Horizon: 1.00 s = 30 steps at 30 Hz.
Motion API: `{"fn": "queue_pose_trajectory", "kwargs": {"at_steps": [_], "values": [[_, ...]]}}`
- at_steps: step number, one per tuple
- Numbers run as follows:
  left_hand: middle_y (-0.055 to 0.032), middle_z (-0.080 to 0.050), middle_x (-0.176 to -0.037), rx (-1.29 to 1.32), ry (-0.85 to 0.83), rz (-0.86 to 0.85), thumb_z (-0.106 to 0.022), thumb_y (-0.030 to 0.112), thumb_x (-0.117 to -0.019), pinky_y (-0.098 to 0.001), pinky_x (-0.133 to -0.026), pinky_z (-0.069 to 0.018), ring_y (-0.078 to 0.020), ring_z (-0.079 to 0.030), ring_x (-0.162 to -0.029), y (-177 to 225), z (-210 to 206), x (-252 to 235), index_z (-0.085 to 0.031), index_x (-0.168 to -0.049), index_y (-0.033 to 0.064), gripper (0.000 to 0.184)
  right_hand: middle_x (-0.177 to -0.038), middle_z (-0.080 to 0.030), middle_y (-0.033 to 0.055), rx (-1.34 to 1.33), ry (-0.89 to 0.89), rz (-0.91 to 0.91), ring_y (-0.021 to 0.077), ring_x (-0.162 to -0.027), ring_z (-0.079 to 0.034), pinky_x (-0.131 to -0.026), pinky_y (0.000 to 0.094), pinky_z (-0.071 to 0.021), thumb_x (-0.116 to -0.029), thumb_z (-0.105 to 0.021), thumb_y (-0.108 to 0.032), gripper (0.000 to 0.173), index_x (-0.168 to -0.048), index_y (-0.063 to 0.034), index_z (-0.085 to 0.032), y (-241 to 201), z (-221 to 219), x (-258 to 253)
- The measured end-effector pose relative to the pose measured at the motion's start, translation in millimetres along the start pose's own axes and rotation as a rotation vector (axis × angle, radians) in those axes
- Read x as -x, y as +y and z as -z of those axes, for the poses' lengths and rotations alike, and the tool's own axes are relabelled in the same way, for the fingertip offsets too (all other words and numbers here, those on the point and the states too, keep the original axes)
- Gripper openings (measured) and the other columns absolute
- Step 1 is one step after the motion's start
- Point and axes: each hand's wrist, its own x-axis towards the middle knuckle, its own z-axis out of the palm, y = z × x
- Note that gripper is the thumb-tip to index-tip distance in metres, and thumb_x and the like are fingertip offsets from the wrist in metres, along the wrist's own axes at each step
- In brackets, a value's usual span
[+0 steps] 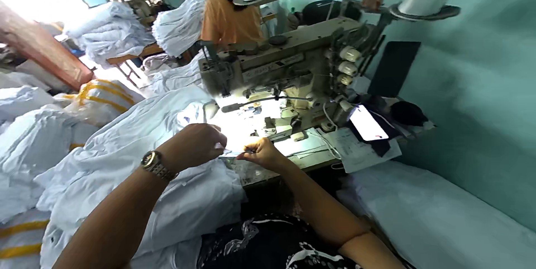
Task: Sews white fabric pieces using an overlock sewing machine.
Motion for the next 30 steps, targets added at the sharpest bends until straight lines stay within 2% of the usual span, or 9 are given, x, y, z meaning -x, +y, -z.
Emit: {"fn": "queue_pose_trajectory", "kwargs": {"at_steps": [5,8,14,16,18,21,23,25,30], "values": [[-0.0081,-0.066,-0.093,-0.082,-0.009,0.115,-0.071,0.025,-0.0954,-0.0462,-0.074,-0.0569,-0.0241,-0.067,-0.082,0,-7,-3,-0.074,-0.088,0.0083,0.019,-0.069,-0.057,-0.0069,-0.010,0.014,-0.012,-0.0045,-0.063,-0.048,-0.061,0.0163,-0.0409,-0.0900,-0.077,-0.030,0.029,-0.074,-0.0066,-0.069,1,-1,1],[-0.0062,-0.065,-0.090,0.017,0.009,0.002,-0.069,0.030,-0.0955,-0.0415,-0.070,-0.0557,-0.0201,-0.065,-0.079,2,-12,-2,-0.073,-0.084,0.0075,0.026,-0.067,-0.057,-0.0082,-0.012,0.018,-0.020,-0.0050,-0.061,-0.047,-0.059,0.0162,-0.0402,-0.0900,-0.076,-0.032,0.029,-0.076,-0.0076,-0.070,-2,2,2],[0.0025,-0.071,-0.100,0.016,0.190,-0.014,-0.070,0.051,-0.0914,-0.0453,-0.090,-0.0466,-0.0194,-0.061,-0.102,-8,-23,-4,-0.069,-0.065,0.0143,0.045,-0.070,-0.063,-0.0077,-0.056,0.079,0.008,-0.0067,-0.061,-0.051,-0.059,0.0137,-0.0435,-0.0903,-0.076,-0.024,0.020,-0.081,-0.0065,-0.073,-4,4,4],[0.0034,-0.071,-0.103,0.062,0.211,-0.012,-0.075,0.059,-0.0841,-0.0465,-0.092,-0.0456,-0.0188,-0.061,-0.103,-8,-32,-5,-0.069,-0.068,0.0154,0.046,-0.068,-0.060,-0.0073,-0.026,0.116,-0.015,-0.0058,-0.061,-0.049,-0.060,0.0150,-0.0425,-0.0909,-0.073,-0.021,0.018,-0.082,-0.0057,-0.072,-5,4,4],[0.0017,-0.071,-0.099,0.047,0.227,0.005,-0.080,0.063,-0.0757,-0.0501,-0.096,-0.0469,-0.0212,-0.062,-0.102,-18,-48,-8,-0.074,-0.084,0.0168,0.048,-0.070,-0.064,-0.0057,-0.012,0.152,-0.004,-0.0051,-0.063,-0.053,-0.062,0.0158,-0.0463,-0.0907,-0.072,-0.018,0.014,-0.083,-0.0057,-0.073,-1,4,4],[-0.0031,-0.072,-0.089,-0.010,0.221,0.004,-0.079,0.056,-0.0796,-0.0553,-0.106,-0.0401,-0.0252,-0.065,-0.099,-37,-76,-13,-0.075,-0.100,0.0135,0.048,-0.078,-0.068,-0.0008,0.028,0.207,0.048,-0.0012,-0.069,-0.059,-0.067,0.0183,-0.0509,-0.0916,-0.068,-0.012,0.011,-0.087,-0.0040,-0.074,3,1,6],[-0.0099,-0.074,-0.100,-0.020,0.215,0.012,-0.074,0.034,-0.0899,-0.0611,-0.114,-0.0334,-0.0318,-0.066,-0.109,-38,-86,-14,-0.074,-0.111,0.0080,0.034,-0.085,-0.071,0.0037,0.072,0.242,0.103,0.0028,-0.077,-0.063,-0.074,0.0201,-0.0541,-0.0920,-0.067,-0.010,0.012,-0.092,-0.0024,-0.075,3,-1,11],[-0.0118,-0.075,-0.108,-0.083,0.248,0.024,-0.066,0.015,-0.0906,-0.0673,-0.117,-0.0267,-0.0363,-0.065,-0.116,-33,-90,-14,-0.073,-0.119,0.0083,0.030,-0.092,-0.072,0.0070,0.121,0.266,0.158,0.0067,-0.085,-0.066,-0.080,0.0218,-0.0559,-0.0934,-0.067,-0.010,0.012,-0.096,-0.0021,-0.076,4,-4,16],[-0.0151,-0.075,-0.100,-0.146,0.227,0.057,-0.060,0.011,-0.0970,-0.0691,-0.117,-0.0253,-0.0397,-0.065,-0.115,-37,-90,-20,-0.078,-0.097,0.0057,0.019,-0.091,-0.073,0.0090,0.284,0.300,0.198,0.0127,-0.086,-0.070,-0.082,0.0272,-0.0583,-0.0932,-0.064,-0.007,0.014,-0.095,-0.0028,-0.077,8,-10,16]]}}
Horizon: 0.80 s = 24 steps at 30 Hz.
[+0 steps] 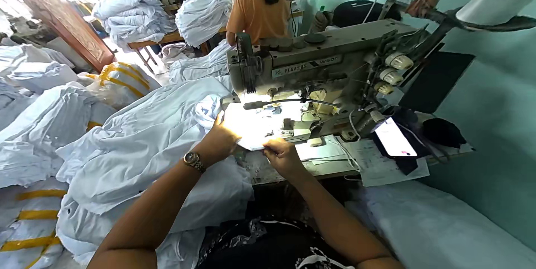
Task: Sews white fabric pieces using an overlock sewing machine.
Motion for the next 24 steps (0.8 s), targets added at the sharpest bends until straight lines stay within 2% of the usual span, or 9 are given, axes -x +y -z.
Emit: {"fn": "queue_pose_trajectory", "kwargs": {"at_steps": [3,6,9,11,13,14,18,21,24], "values": [[-0.0196,-0.074,-0.105,-0.026,0.043,0.020,-0.063,0.007,-0.0933,-0.0679,-0.118,-0.0257,-0.0418,-0.061,-0.123,-13,-5,-10,-0.076,-0.086,-0.0003,0.016,-0.087,-0.075,0.0109,0.178,0.023,0.053,0.0219,-0.082,-0.073,-0.076,0.0380,-0.0596,-0.0916,-0.064,-0.007,0.015,-0.093,-0.0043,-0.079,-2,-4,-11],[-0.0191,-0.068,-0.126,0.060,0.100,0.097,-0.065,0.003,-0.0906,-0.0609,-0.124,-0.0193,-0.0351,-0.055,-0.135,-25,-11,-21,-0.075,-0.107,-0.0014,0.020,-0.084,-0.075,0.0121,0.327,0.030,0.096,0.0273,-0.078,-0.074,-0.071,0.0448,-0.0604,-0.0917,-0.065,-0.009,0.015,-0.093,-0.0059,-0.080,3,-10,-20],[-0.0170,-0.064,-0.136,0.154,0.143,0.171,-0.068,0.003,-0.0891,-0.0604,-0.125,-0.0143,-0.0323,-0.048,-0.141,-32,-17,-29,-0.073,-0.113,0.0019,0.025,-0.087,-0.076,0.0141,0.442,-0.095,0.006,0.0322,-0.080,-0.075,-0.073,0.0510,-0.0598,-0.0952,-0.063,-0.012,0.020,-0.104,-0.0091,-0.081,-4,-6,-28],[-0.0162,-0.060,-0.140,0.254,0.203,0.254,-0.071,0.005,-0.0867,-0.0566,-0.126,-0.0195,-0.0327,-0.046,-0.142,-32,-25,-31,-0.072,-0.121,0.0037,0.034,-0.089,-0.076,0.0150,0.456,-0.140,-0.024,0.0334,-0.084,-0.075,-0.076,0.0524,-0.0594,-0.0959,-0.062,-0.012,0.022,-0.107,-0.0094,-0.080,-7,-4,-31],[-0.0168,-0.060,-0.140,0.329,0.277,0.322,-0.073,0.006,-0.0860,-0.0530,-0.116,-0.0381,-0.0340,-0.053,-0.134,-27,-31,-29,-0.070,-0.124,0.0037,0.038,-0.091,-0.076,0.0124,0.416,-0.086,0.026,0.0298,-0.084,-0.075,-0.076,0.0492,-0.0608,-0.0976,-0.061,-0.015,0.022,-0.107,-0.0113,-0.080,0,-8,-24],[-0.0171,-0.059,-0.141,0.355,0.286,0.344,-0.072,0.005,-0.0866,-0.0529,-0.112,-0.0423,-0.0346,-0.054,-0.132,-24,-33,-27,-0.069,-0.126,0.0034,0.040,-0.093,-0.077,0.0100,0.382,-0.042,0.061,0.0262,-0.084,-0.075,-0.075,0.0455,-0.0615,-0.0999,-0.061,-0.019,0.022,-0.109,-0.0139,-0.080,3,-11,-18],[-0.0162,-0.059,-0.142,0.387,0.302,0.333,-0.073,0.005,-0.0842,-0.0532,-0.110,-0.0453,-0.0336,-0.056,-0.131,-25,-31,-29,-0.069,-0.126,0.0027,0.042,-0.108,-0.075,0.0085,0.175,0.131,0.174,0.0171,-0.095,-0.073,-0.081,0.0328,-0.0610,-0.1032,-0.061,-0.022,0.022,-0.116,-0.0175,-0.078,9,-18,-4],[-0.0141,-0.062,-0.137,0.355,0.343,0.292,-0.070,0.007,-0.0873,-0.0524,-0.110,-0.0453,-0.0299,-0.056,-0.132,-27,-37,-27,-0.070,-0.123,0.0033,0.036,-0.103,-0.075,0.0065,0.022,0.176,0.209,0.0108,-0.094,-0.071,-0.086,0.0268,-0.0595,-0.1040,-0.061,-0.020,0.022,-0.117,-0.0128,-0.077,11,-16,3],[-0.0134,-0.064,-0.135,0.345,0.367,0.271,-0.066,0.007,-0.0897,-0.0511,-0.109,-0.0460,-0.0287,-0.056,-0.132,-28,-39,-28,-0.070,-0.121,0.0026,0.032,-0.095,-0.071,0.0052,0.010,0.295,0.214,0.0071,-0.087,-0.067,-0.080,0.0222,-0.0570,-0.1057,-0.057,-0.023,0.023,-0.115,-0.0098,-0.074,4,15,-4]]}}
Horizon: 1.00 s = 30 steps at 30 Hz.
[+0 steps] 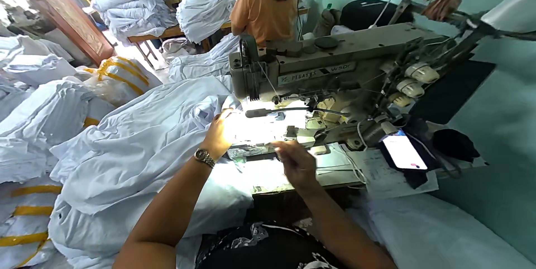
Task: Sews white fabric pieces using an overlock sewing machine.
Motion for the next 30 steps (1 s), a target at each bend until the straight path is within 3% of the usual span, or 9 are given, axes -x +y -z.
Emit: {"fn": "queue_pose_trajectory", "kwargs": {"at_steps": [3,5,9,12,14,16,19,26,30], "values": [[-0.0133,-0.064,-0.134,-0.004,-0.003,-0.002,-0.066,0.007,-0.0897,-0.0520,-0.108,-0.0464,-0.0293,-0.057,-0.132,4,0,-1,-0.070,-0.122,0.0027,0.033,-0.088,-0.066,0.0022,0.021,0.130,0.005,0.0007,-0.078,-0.060,-0.071,0.0153,-0.0521,-0.1078,-0.052,-0.028,0.031,-0.112,-0.0086,-0.075,3,34,-17],[-0.0129,-0.064,-0.134,0.011,0.001,0.006,-0.065,0.009,-0.0906,-0.0516,-0.109,-0.0461,-0.0289,-0.057,-0.131,2,-1,-1,-0.069,-0.123,0.0034,0.033,-0.087,-0.065,0.0005,-0.015,0.146,0.000,-0.0006,-0.077,-0.058,-0.071,0.0146,-0.0508,-0.1085,-0.050,-0.031,0.034,-0.109,-0.0076,-0.075,8,37,-14],[-0.0143,-0.063,-0.136,0.077,-0.003,0.037,-0.067,0.015,-0.0908,-0.0523,-0.109,-0.0469,-0.0294,-0.057,-0.130,0,-2,-1,-0.069,-0.123,0.0040,0.034,-0.095,-0.072,0.0016,-0.224,-0.054,-0.178,0.0060,-0.088,-0.065,-0.081,0.0251,-0.0557,-0.1073,-0.053,-0.026,0.028,-0.102,-0.0088,-0.074,12,-1,38],[-0.0136,-0.063,-0.135,0.065,0.035,0.053,-0.060,0.017,-0.0952,-0.0483,-0.110,-0.0473,-0.0257,-0.057,-0.131,-3,-7,0,-0.069,-0.121,0.0026,0.031,-0.082,-0.074,0.0039,-0.080,-0.333,-0.142,0.0140,-0.078,-0.071,-0.072,0.0341,-0.0598,-0.0995,-0.061,-0.023,0.022,-0.091,-0.0083,-0.076,20,-33,77],[-0.0163,-0.064,-0.134,0.036,0.082,0.063,-0.056,0.014,-0.0975,-0.0482,-0.110,-0.0472,-0.0271,-0.058,-0.130,-1,-9,2,-0.069,-0.120,-0.0016,0.030,-0.074,-0.069,0.0054,0.001,-0.470,-0.070,0.0187,-0.071,-0.069,-0.064,0.0384,-0.0568,-0.1040,-0.057,-0.030,0.032,-0.085,-0.0085,-0.071,20,-35,77],[-0.0198,-0.065,-0.131,0.041,0.124,0.076,-0.054,0.013,-0.0977,-0.0498,-0.108,-0.0476,-0.0304,-0.061,-0.126,3,-10,3,-0.069,-0.119,-0.0041,0.031,-0.072,-0.067,0.0078,-0.034,-0.548,-0.157,0.0211,-0.070,-0.068,-0.064,0.0412,-0.0548,-0.1050,-0.055,-0.031,0.035,-0.084,-0.0063,-0.070,20,-28,70],[-0.0205,-0.066,-0.128,0.056,0.160,0.085,-0.054,0.012,-0.0973,-0.0500,-0.106,-0.0486,-0.0318,-0.063,-0.123,4,-10,4,-0.069,-0.119,-0.0040,0.031,-0.072,-0.067,0.0104,-0.128,-0.590,-0.314,0.0214,-0.069,-0.066,-0.066,0.0420,-0.0528,-0.1040,-0.057,-0.026,0.034,-0.085,-0.0026,-0.072,18,-21,62],[-0.0201,-0.066,-0.130,0.055,0.153,0.080,-0.055,0.009,-0.0973,-0.0492,-0.107,-0.0487,-0.0325,-0.061,-0.126,3,-10,5,-0.069,-0.120,-0.0027,0.029,-0.068,-0.065,0.0086,-0.070,-0.558,-0.313,0.0205,-0.065,-0.064,-0.061,0.0413,-0.0512,-0.1024,-0.059,-0.027,0.033,-0.082,-0.0046,-0.071,13,-25,63],[-0.0197,-0.064,-0.132,0.053,0.126,0.067,-0.058,0.009,-0.0945,-0.0466,-0.109,-0.0470,-0.0307,-0.060,-0.128,1,-8,8,-0.068,-0.123,-0.0022,0.032,-0.072,-0.066,0.0098,0.062,-0.608,-0.359,0.0248,-0.070,-0.066,-0.064,0.0479,-0.0513,-0.1020,-0.056,-0.030,0.033,-0.084,-0.0069,-0.069,5,-32,59]]}}
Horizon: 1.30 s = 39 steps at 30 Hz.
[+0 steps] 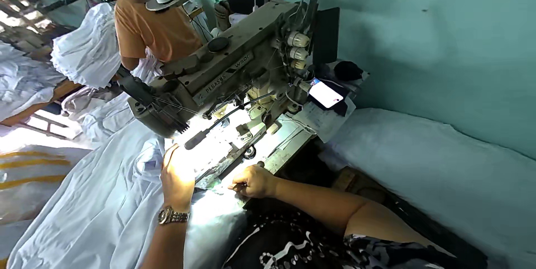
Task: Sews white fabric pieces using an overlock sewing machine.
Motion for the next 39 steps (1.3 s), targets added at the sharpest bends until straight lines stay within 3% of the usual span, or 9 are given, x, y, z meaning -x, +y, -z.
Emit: {"fn": "queue_pose_trajectory", "kwargs": {"at_steps": [3,14,19,25,29,34,39], "values": [[-0.0199,-0.064,-0.133,-0.013,0.000,-0.010,-0.057,0.009,-0.0938,-0.0470,-0.109,-0.0470,-0.0313,-0.059,-0.129,0,-1,1,-0.067,-0.124,-0.0022,0.034,-0.078,-0.069,0.0119,0.092,-0.067,-0.057,0.0289,-0.078,-0.069,-0.069,0.0525,-0.0522,-0.1007,-0.056,-0.031,0.030,-0.088,-0.0071,-0.070,-6,1,-2],[-0.0227,-0.063,-0.133,-0.019,0.028,0.022,-0.053,0.010,-0.0974,-0.0460,-0.112,-0.0441,-0.0326,-0.058,-0.130,10,0,6,-0.065,-0.126,-0.0054,0.035,-0.086,-0.070,0.0133,0.156,-0.244,-0.005,0.0320,-0.086,-0.070,-0.071,0.0567,-0.0510,-0.0993,-0.057,-0.028,0.025,-0.093,-0.0065,-0.069,-6,5,-4],[-0.0262,-0.065,-0.127,-0.076,-0.002,0.029,-0.052,0.010,-0.0976,-0.0531,-0.109,-0.0450,-0.0384,-0.060,-0.126,11,2,7,-0.065,-0.122,-0.0074,0.033,-0.086,-0.071,0.0142,0.115,-0.257,0.064,0.0329,-0.087,-0.070,-0.073,0.0577,-0.0515,-0.0994,-0.058,-0.028,0.026,-0.094,-0.0054,-0.070,-3,7,-4],[-0.0254,-0.065,-0.127,-0.108,-0.045,0.056,-0.057,0.013,-0.0960,-0.0545,-0.108,-0.0450,-0.0384,-0.060,-0.125,13,8,5,-0.065,-0.123,-0.0060,0.034,-0.078,-0.069,0.0117,0.057,-0.040,0.183,0.0278,-0.078,-0.070,-0.068,0.0501,-0.0534,-0.1021,-0.057,-0.029,0.031,-0.087,-0.0050,-0.070,5,-2,2],[-0.0259,-0.059,-0.137,-0.092,-0.132,0.141,-0.067,0.010,-0.0918,-0.0556,-0.111,-0.0430,-0.0385,-0.055,-0.131,14,12,0,-0.061,-0.130,-0.0062,0.042,-0.072,-0.067,0.0068,0.048,0.188,0.258,0.0207,-0.070,-0.069,-0.063,0.0410,-0.0556,-0.1027,-0.057,-0.031,0.035,-0.079,-0.0080,-0.068,11,-14,7],[-0.0161,-0.066,-0.129,-0.124,-0.169,0.042,-0.068,0.005,-0.0913,-0.0506,-0.106,-0.0494,-0.0298,-0.063,-0.121,18,18,-9,-0.069,-0.122,0.0001,0.031,-0.065,-0.062,0.0027,0.157,0.311,0.309,0.0168,-0.063,-0.065,-0.056,0.0361,-0.0537,-0.1048,-0.052,-0.035,0.041,-0.074,-0.0115,-0.064,15,-23,7],[-0.0144,-0.067,-0.124,-0.012,-0.228,0.009,-0.069,0.003,-0.0902,-0.0452,-0.095,-0.0573,-0.0242,-0.069,-0.106,10,19,-18,-0.070,-0.117,0.0020,0.027,-0.064,-0.060,0.0010,0.177,0.278,0.313,0.0152,-0.062,-0.063,-0.056,0.0342,-0.0518,-0.1050,-0.052,-0.036,0.040,-0.075,-0.0127,-0.066,17,-21,8]]}}
